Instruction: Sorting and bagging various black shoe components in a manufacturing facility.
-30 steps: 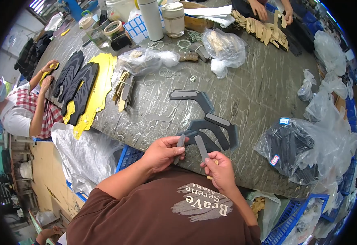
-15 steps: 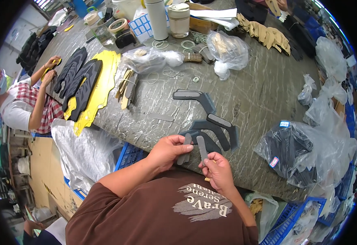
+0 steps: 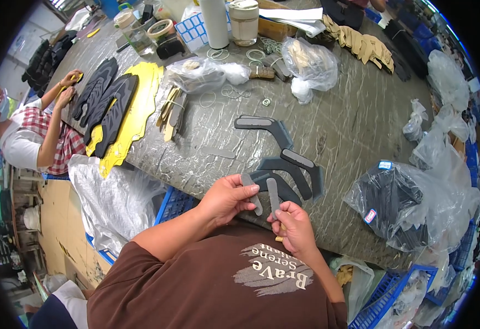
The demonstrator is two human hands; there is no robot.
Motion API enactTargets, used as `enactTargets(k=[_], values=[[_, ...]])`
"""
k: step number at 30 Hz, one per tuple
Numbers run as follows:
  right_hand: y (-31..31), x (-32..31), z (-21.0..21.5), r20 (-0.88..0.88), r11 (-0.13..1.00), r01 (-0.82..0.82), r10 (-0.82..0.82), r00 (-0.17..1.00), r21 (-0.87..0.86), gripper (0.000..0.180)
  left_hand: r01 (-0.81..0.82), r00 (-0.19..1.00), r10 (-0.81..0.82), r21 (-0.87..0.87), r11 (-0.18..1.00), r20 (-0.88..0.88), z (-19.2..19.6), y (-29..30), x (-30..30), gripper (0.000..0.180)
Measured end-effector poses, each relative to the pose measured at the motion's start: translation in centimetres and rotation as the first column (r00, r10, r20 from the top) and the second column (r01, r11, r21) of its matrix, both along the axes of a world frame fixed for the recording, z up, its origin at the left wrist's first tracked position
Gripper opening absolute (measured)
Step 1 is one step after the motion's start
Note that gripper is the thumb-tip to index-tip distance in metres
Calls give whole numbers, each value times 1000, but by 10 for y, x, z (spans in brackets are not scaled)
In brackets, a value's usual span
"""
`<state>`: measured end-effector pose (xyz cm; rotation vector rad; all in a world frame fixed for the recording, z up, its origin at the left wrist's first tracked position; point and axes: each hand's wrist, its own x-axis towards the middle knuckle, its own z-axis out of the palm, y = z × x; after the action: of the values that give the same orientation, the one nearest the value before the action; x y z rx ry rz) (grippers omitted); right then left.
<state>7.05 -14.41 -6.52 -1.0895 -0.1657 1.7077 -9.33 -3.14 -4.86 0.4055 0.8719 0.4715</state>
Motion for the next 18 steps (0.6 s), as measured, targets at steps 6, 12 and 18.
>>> enactTargets(k=[6,12,18], values=[[0,1,0,-10,1000,-6,6,1000,1,5,7,1000,-8,18,1000,14,-4,-1,-3,9],[0,1,-2,-44,1000,-12,12,999,10,6,-6,1000,6,25,1000,-6,-3,0,-2,9],[21,5,10,154,996,-94,94,984,-9,5,-108,994,107,73,991,9,-7,4,-12,11]])
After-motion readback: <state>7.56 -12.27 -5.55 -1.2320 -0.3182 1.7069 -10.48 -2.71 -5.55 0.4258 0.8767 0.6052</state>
